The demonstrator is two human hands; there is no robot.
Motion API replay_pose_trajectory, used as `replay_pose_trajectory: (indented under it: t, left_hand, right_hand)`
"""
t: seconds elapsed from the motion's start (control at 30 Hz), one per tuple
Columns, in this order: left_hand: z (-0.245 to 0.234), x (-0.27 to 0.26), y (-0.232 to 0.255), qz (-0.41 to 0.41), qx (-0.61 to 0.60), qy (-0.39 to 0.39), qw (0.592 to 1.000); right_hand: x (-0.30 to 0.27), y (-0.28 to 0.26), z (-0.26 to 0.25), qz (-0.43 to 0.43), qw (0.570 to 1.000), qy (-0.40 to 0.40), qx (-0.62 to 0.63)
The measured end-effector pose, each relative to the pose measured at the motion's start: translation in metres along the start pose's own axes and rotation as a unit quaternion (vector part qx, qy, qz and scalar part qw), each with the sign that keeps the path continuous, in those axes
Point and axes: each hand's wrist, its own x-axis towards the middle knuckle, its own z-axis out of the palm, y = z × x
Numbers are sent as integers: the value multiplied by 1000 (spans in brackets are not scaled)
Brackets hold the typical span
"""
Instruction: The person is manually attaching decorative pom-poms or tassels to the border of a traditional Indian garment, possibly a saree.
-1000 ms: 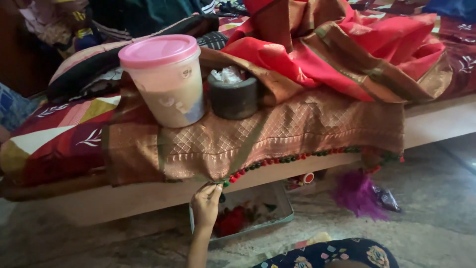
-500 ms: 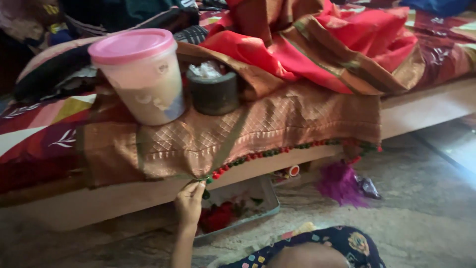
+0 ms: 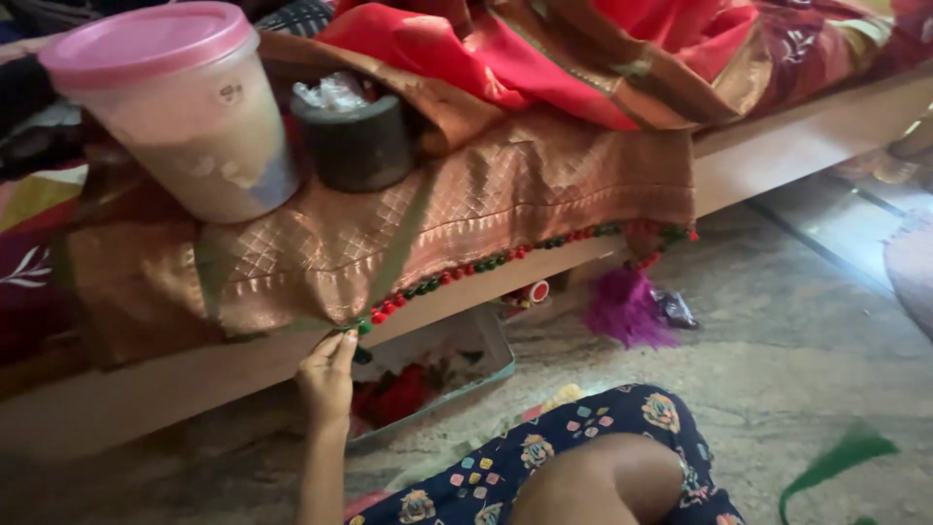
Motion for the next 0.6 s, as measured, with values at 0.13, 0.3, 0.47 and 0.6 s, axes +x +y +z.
replay_pose_trajectory:
  t: [0.13,0.3,0.47,0.6]
  left_hand:
    - [-1,-1,9,-75,-4,15,997]
    - [-4,0,7,-84,39,13,996]
    - [0,-1,15,-94,-9,10,995]
    - [1,1,11,-97,10,26,995]
  right_hand:
    - [-10,7,-30,-11,996,-45,72]
    - [-12,-7,-33,-20,984,-98,150]
    - [-28,-15,-43,-92,974,107,178]
    - [-30,-40,-47,-80,976,181,96]
